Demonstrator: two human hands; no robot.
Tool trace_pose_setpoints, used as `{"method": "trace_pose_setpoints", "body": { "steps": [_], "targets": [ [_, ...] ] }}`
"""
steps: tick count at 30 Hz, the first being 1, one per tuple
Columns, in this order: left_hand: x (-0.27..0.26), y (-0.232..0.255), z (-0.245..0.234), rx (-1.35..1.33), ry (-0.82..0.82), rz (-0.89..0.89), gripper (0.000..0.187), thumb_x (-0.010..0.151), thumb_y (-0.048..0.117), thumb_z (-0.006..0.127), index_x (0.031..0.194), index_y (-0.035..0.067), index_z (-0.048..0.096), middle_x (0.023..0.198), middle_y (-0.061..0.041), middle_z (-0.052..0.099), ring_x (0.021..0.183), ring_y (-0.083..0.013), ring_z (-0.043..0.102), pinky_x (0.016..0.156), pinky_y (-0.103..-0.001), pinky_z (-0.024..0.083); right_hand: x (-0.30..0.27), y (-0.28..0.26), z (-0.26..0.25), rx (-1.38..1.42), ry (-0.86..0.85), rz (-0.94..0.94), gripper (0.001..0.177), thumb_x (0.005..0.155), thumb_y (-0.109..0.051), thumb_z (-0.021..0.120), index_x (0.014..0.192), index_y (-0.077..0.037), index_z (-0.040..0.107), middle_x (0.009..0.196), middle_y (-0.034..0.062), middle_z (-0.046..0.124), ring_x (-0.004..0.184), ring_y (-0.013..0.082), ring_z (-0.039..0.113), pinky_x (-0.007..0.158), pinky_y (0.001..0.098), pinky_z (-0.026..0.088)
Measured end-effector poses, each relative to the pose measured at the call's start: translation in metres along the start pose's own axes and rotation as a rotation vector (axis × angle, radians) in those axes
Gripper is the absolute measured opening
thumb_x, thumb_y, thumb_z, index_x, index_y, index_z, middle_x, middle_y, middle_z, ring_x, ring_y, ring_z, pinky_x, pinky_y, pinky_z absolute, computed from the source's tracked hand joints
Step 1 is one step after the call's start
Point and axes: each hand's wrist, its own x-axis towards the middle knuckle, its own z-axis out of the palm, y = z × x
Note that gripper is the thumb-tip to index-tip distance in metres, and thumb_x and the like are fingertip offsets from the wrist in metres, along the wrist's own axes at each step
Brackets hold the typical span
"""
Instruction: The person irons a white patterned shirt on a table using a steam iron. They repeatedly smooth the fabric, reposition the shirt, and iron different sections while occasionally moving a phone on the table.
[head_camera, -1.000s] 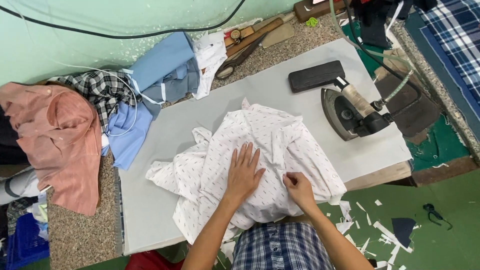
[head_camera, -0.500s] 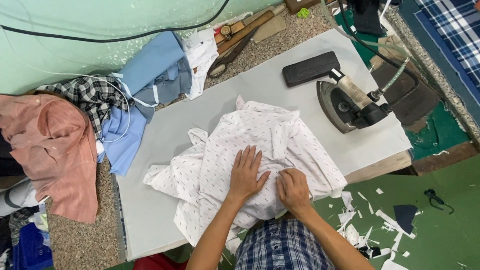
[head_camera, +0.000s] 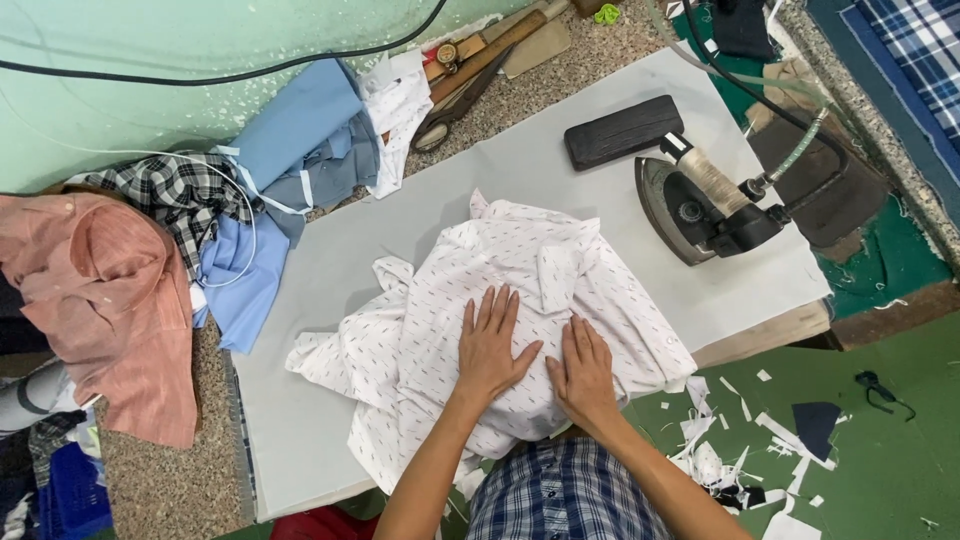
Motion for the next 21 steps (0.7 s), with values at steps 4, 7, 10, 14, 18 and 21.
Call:
{"method": "trace_pose_setpoints", "body": {
  "steps": [4,7,10,14,18,21],
  "targets": [
    [0.0,0.0,-0.001,-0.004,-0.082,-0.035,0.088,0.096,0.072,0.034,0.158,0.01,0.033,0.167,-0.015,0.026,0.156,-0.0319,0.017,0.125,-0.056,0.003,-0.002,0.015,-0.004,0.013,-0.016,0.021,0.055,0.105,-0.04,0.046,0.144,-0.001,0.048,0.155,0.0198,0.043,0.143,0.0375,0.04,0.115,0.0516,0.034],
    [-0.004,0.0,-0.003,-0.01,-0.091,-0.069,0.089,0.096,0.071,0.035,0.159,0.009,0.028,0.168,-0.017,0.021,0.156,-0.0337,0.014,0.125,-0.056,0.001,0.01,0.028,-0.024,0.043,0.052,0.0,0.049,0.103,-0.034,0.049,0.139,0.0,0.053,0.147,0.0209,0.05,0.139,0.039,0.046,0.113,0.0517,0.039],
    [-0.009,0.003,-0.007,0.017,-0.098,-0.113,0.091,0.095,0.072,0.037,0.159,0.007,0.028,0.167,-0.019,0.021,0.156,-0.0342,0.013,0.125,-0.056,0.001,0.047,0.071,-0.049,-0.131,0.289,-0.058,0.042,0.1,-0.027,0.059,0.134,-0.004,0.059,0.142,0.0175,0.056,0.136,0.0351,0.05,0.113,0.0481,0.039],
    [-0.019,0.01,0.005,0.052,-0.048,-0.086,0.092,0.096,0.07,0.04,0.158,0.004,0.027,0.166,-0.022,0.021,0.155,-0.0361,0.013,0.125,-0.057,0.002,0.112,0.125,-0.117,-0.406,0.453,-0.066,0.053,0.097,-0.03,0.07,0.136,0.005,0.061,0.146,0.0248,0.056,0.138,0.0424,0.049,0.114,0.0545,0.036],
    [-0.023,0.012,0.02,0.195,0.072,-0.028,0.091,0.1,0.067,0.03,0.161,0.002,0.013,0.169,-0.018,0.013,0.157,-0.0302,0.009,0.126,-0.049,0.002,0.138,0.17,-0.148,-0.708,0.195,-0.089,0.058,0.087,-0.024,0.071,0.137,0.003,0.062,0.146,0.0197,0.057,0.131,0.0336,0.053,0.109,0.0403,0.042],
    [-0.02,0.008,0.025,0.251,0.089,-0.036,0.091,0.1,0.068,0.03,0.161,0.003,0.014,0.169,-0.017,0.013,0.157,-0.0295,0.009,0.127,-0.049,0.003,0.168,0.183,-0.164,-0.689,0.136,-0.147,0.033,0.091,-0.004,0.063,0.123,-0.005,0.068,0.115,0.0109,0.068,0.099,0.027,0.063,0.078,0.0331,0.052]
  ]
}}
